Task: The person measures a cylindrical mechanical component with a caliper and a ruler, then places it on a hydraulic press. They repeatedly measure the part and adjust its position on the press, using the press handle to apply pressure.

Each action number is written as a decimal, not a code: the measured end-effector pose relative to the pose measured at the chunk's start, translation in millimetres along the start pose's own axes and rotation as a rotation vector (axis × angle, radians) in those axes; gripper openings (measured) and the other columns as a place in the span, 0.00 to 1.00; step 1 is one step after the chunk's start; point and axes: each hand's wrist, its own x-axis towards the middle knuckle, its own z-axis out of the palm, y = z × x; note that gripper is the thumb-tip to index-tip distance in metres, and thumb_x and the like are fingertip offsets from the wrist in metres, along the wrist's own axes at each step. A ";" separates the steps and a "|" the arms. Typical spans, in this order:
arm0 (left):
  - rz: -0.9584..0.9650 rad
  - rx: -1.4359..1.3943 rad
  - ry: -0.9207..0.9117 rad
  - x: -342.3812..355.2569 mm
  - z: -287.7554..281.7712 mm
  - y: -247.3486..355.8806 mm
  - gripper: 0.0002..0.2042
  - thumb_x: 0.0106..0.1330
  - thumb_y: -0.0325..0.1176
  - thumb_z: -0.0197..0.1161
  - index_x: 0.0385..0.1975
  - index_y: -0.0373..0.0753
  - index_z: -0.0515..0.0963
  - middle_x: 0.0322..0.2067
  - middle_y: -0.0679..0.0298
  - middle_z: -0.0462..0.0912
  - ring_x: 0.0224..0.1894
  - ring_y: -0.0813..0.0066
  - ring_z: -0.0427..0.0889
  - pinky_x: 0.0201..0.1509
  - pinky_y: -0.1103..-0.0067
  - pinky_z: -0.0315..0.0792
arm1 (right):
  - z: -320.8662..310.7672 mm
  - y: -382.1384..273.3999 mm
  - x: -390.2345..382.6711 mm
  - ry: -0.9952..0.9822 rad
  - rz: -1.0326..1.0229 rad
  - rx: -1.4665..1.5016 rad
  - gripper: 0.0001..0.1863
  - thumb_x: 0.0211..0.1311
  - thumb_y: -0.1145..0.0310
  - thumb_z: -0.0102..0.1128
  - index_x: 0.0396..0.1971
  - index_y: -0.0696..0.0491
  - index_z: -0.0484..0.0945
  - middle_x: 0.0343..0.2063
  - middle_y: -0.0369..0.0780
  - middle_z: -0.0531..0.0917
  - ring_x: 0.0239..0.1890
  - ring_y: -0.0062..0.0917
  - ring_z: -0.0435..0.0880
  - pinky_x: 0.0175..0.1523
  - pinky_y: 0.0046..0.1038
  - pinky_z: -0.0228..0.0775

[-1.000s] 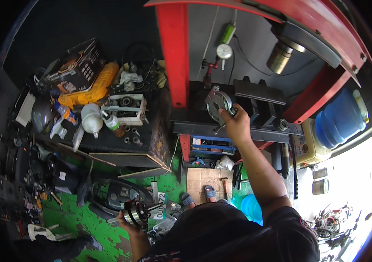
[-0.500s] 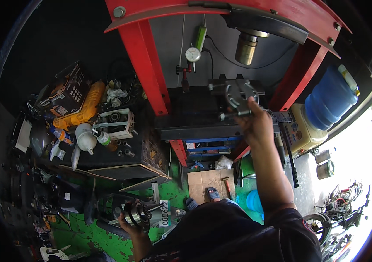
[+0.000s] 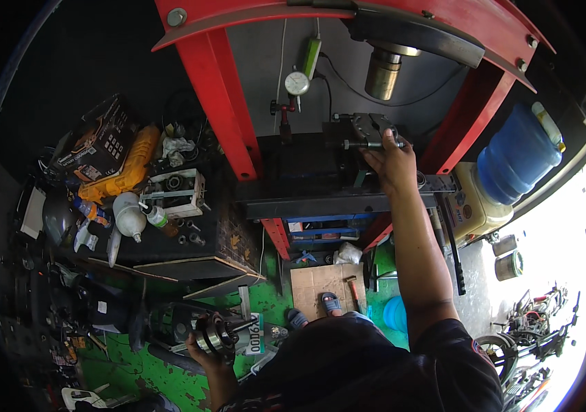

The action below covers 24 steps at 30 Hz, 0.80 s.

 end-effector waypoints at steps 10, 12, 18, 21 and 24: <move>-0.017 -0.065 0.079 2.6 8.0 -5.1 0.25 0.66 0.54 0.59 0.54 0.40 0.80 0.51 0.51 0.83 0.49 0.57 0.85 0.50 0.59 0.83 | -11.3 -41.0 -30.0 -0.109 0.017 -0.914 0.56 0.56 0.55 0.80 0.76 0.59 0.51 0.52 0.56 0.80 0.38 0.41 0.90 0.40 0.37 0.85; -0.007 -0.057 0.101 4.7 7.1 -6.6 0.25 0.66 0.53 0.59 0.54 0.40 0.80 0.51 0.52 0.83 0.49 0.57 0.84 0.49 0.59 0.83 | -26.0 -40.1 -31.1 -0.097 -0.488 -1.267 0.59 0.49 0.53 0.83 0.76 0.55 0.55 0.56 0.58 0.78 0.50 0.49 0.85 0.51 0.44 0.80; -0.082 -0.043 0.026 10.3 21.3 -8.0 0.28 0.68 0.56 0.56 0.58 0.40 0.77 0.51 0.51 0.83 0.48 0.54 0.85 0.40 0.59 0.85 | -35.4 -40.6 10.8 -0.340 -0.886 -1.622 0.51 0.45 0.49 0.83 0.71 0.43 0.69 0.65 0.64 0.71 0.67 0.60 0.71 0.71 0.50 0.64; -0.056 0.017 -0.010 17.6 7.2 -8.6 0.29 0.68 0.57 0.55 0.59 0.40 0.75 0.53 0.48 0.82 0.48 0.53 0.86 0.38 0.56 0.86 | -36.1 -34.6 27.5 -0.404 -0.862 -1.493 0.43 0.46 0.51 0.82 0.66 0.44 0.77 0.66 0.65 0.70 0.68 0.60 0.70 0.71 0.49 0.65; -0.053 0.033 -0.030 21.9 17.7 -8.9 0.30 0.68 0.57 0.55 0.60 0.39 0.75 0.55 0.46 0.81 0.49 0.51 0.87 0.39 0.54 0.87 | -38.2 -24.7 29.6 -0.381 -0.886 -1.440 0.40 0.46 0.50 0.81 0.63 0.45 0.80 0.65 0.67 0.70 0.67 0.63 0.71 0.70 0.50 0.66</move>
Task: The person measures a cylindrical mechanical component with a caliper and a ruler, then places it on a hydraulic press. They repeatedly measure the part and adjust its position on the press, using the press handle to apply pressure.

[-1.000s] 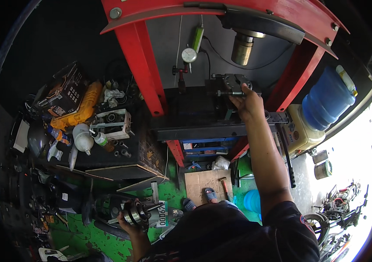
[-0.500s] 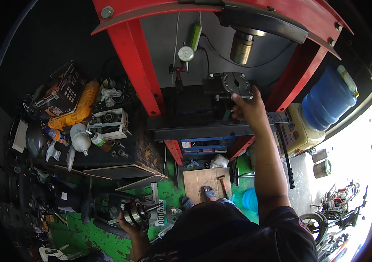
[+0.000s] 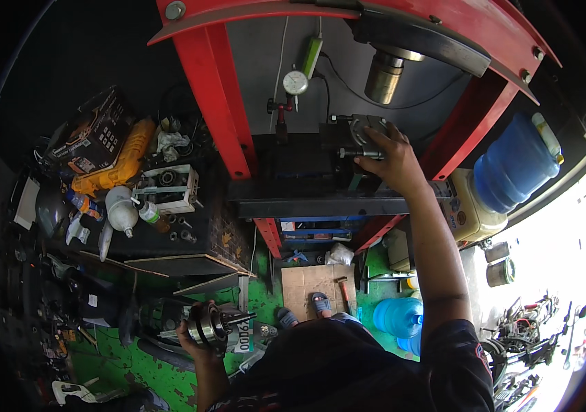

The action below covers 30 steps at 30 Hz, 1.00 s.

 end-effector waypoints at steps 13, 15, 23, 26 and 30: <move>0.032 0.083 -0.263 33.1 79.7 16.7 0.35 0.70 0.58 0.45 0.63 0.32 0.71 0.62 0.44 0.77 0.53 0.53 0.85 0.54 0.58 0.81 | -23.1 -34.7 -16.3 0.010 -0.040 -0.019 0.41 0.53 0.49 0.77 0.66 0.48 0.76 0.69 0.65 0.65 0.72 0.61 0.65 0.72 0.50 0.63; 0.103 0.122 -0.204 37.6 112.2 18.9 0.35 0.69 0.56 0.46 0.64 0.30 0.70 0.63 0.44 0.76 0.56 0.53 0.83 0.59 0.60 0.79 | -44.4 -73.5 -33.3 0.055 -0.091 0.042 0.36 0.56 0.51 0.76 0.63 0.52 0.78 0.68 0.61 0.69 0.70 0.58 0.68 0.71 0.49 0.65; 0.215 0.068 -0.475 51.9 195.5 29.5 0.35 0.67 0.53 0.50 0.65 0.30 0.68 0.63 0.43 0.73 0.59 0.51 0.81 0.63 0.57 0.76 | -90.1 -176.9 -67.8 -0.082 -0.349 0.488 0.16 0.62 0.65 0.72 0.44 0.61 0.86 0.51 0.49 0.86 0.58 0.41 0.82 0.63 0.37 0.73; 0.168 -0.023 -0.616 51.9 207.7 28.6 0.35 0.67 0.54 0.50 0.65 0.29 0.67 0.64 0.41 0.72 0.59 0.49 0.81 0.63 0.57 0.77 | -66.9 -164.8 -61.2 -0.373 0.049 0.792 0.18 0.68 0.66 0.67 0.52 0.61 0.83 0.53 0.47 0.85 0.58 0.33 0.82 0.61 0.33 0.73; -0.009 -0.216 -0.660 46.0 225.7 19.2 0.35 0.70 0.54 0.47 0.66 0.28 0.65 0.65 0.39 0.69 0.61 0.46 0.80 0.63 0.56 0.79 | -16.6 -172.3 -56.6 -0.674 0.052 1.279 0.30 0.72 0.64 0.65 0.67 0.62 0.68 0.57 0.45 0.82 0.58 0.27 0.79 0.62 0.29 0.71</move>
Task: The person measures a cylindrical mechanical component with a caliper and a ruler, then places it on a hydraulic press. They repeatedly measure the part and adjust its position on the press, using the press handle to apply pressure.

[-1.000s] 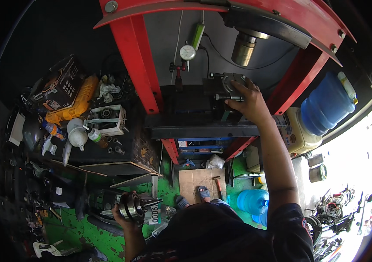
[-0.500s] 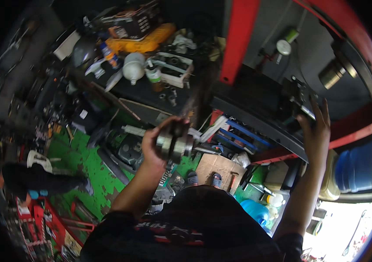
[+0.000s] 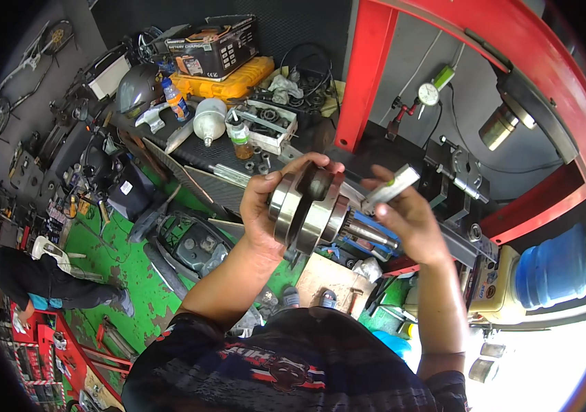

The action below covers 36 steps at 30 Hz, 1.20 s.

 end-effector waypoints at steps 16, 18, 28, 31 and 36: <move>0.262 0.021 0.504 -32.5 73.2 19.1 0.22 0.71 0.51 0.57 0.47 0.36 0.79 0.36 0.55 0.87 0.36 0.64 0.89 0.46 0.69 0.85 | 43.1 -74.9 42.9 0.169 -0.620 -0.008 0.23 0.70 0.81 0.61 0.61 0.60 0.65 0.46 0.45 0.79 0.42 0.28 0.84 0.53 0.29 0.80; 0.326 -0.034 0.536 -39.9 82.6 22.0 0.22 0.73 0.51 0.55 0.45 0.36 0.79 0.35 0.56 0.87 0.35 0.64 0.89 0.45 0.69 0.85 | 56.1 -85.4 57.6 0.037 -0.613 -0.006 0.25 0.70 0.80 0.61 0.64 0.60 0.65 0.44 0.44 0.80 0.43 0.26 0.84 0.50 0.26 0.80; 0.470 0.169 0.576 -75.9 132.5 32.2 0.22 0.73 0.59 0.56 0.47 0.45 0.79 0.30 0.70 0.85 0.27 0.78 0.83 0.22 0.77 0.71 | 127.5 -131.5 97.3 -0.192 -0.681 -0.032 0.32 0.72 0.71 0.64 0.72 0.57 0.63 0.42 0.38 0.81 0.41 0.18 0.81 0.47 0.21 0.77; 0.480 0.198 0.488 -83.3 140.5 39.0 0.21 0.73 0.56 0.58 0.50 0.45 0.78 0.32 0.70 0.85 0.27 0.78 0.83 0.22 0.77 0.71 | 149.0 -146.3 94.1 -0.161 -0.724 0.049 0.32 0.72 0.70 0.64 0.72 0.56 0.64 0.41 0.35 0.82 0.39 0.16 0.81 0.44 0.18 0.74; 0.573 0.351 0.613 -103.2 177.2 45.8 0.23 0.72 0.56 0.59 0.53 0.44 0.79 0.40 0.64 0.86 0.35 0.75 0.85 0.30 0.75 0.75 | 160.6 -173.5 88.6 -0.247 -0.710 0.071 0.30 0.69 0.70 0.68 0.68 0.57 0.69 0.47 0.39 0.85 0.43 0.17 0.83 0.42 0.18 0.75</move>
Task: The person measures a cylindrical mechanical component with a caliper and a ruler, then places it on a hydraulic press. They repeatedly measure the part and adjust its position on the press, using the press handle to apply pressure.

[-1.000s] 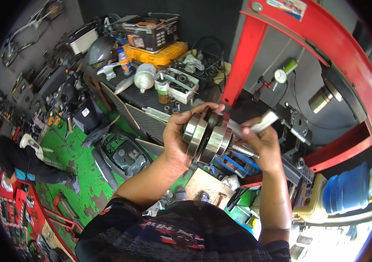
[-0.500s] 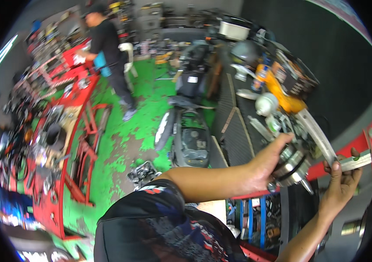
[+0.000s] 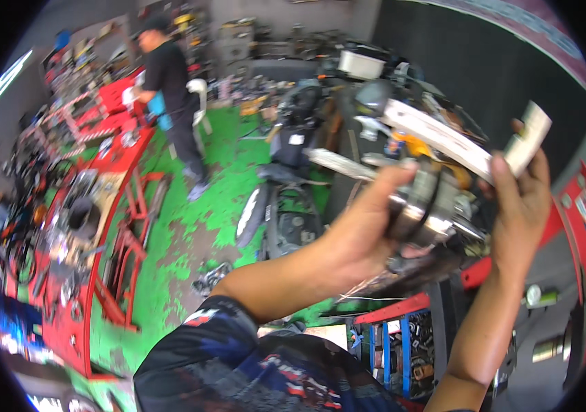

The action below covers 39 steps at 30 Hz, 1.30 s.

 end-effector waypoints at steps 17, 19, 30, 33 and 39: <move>0.082 0.097 -0.086 11.4 -3.4 -6.1 0.27 0.75 0.53 0.54 0.60 0.36 0.75 0.48 0.53 0.86 0.43 0.62 0.89 0.42 0.63 0.89 | -0.4 -24.4 2.9 -0.087 0.116 0.153 0.26 0.70 0.74 0.64 0.64 0.62 0.68 0.41 0.42 0.85 0.41 0.19 0.84 0.43 0.23 0.77; 0.082 0.111 -0.074 11.2 0.2 -5.3 0.26 0.75 0.53 0.54 0.60 0.36 0.75 0.48 0.54 0.86 0.43 0.63 0.89 0.43 0.63 0.89 | -3.3 -27.4 3.1 -0.094 0.119 0.123 0.26 0.70 0.74 0.64 0.64 0.62 0.68 0.41 0.43 0.86 0.41 0.20 0.84 0.42 0.23 0.77; 0.059 0.074 -0.081 18.9 11.9 -3.2 0.24 0.75 0.52 0.55 0.58 0.38 0.76 0.47 0.55 0.87 0.42 0.63 0.90 0.43 0.63 0.88 | -7.2 -25.2 7.9 -0.047 0.083 0.079 0.27 0.70 0.74 0.64 0.66 0.62 0.67 0.41 0.46 0.86 0.41 0.21 0.86 0.43 0.22 0.79; 0.071 0.083 -0.082 20.3 12.9 -2.5 0.23 0.75 0.51 0.55 0.57 0.38 0.76 0.46 0.55 0.87 0.42 0.63 0.90 0.42 0.64 0.88 | -7.9 -23.3 10.3 -0.056 0.086 0.073 0.28 0.70 0.74 0.65 0.66 0.62 0.67 0.42 0.46 0.86 0.41 0.21 0.86 0.42 0.22 0.78; 0.056 0.058 -0.093 24.0 10.9 -4.1 0.23 0.75 0.51 0.55 0.58 0.39 0.76 0.47 0.55 0.87 0.42 0.63 0.89 0.41 0.63 0.88 | -11.6 -22.7 11.1 -0.082 0.100 0.068 0.28 0.70 0.74 0.65 0.66 0.62 0.67 0.42 0.45 0.86 0.41 0.19 0.85 0.41 0.20 0.77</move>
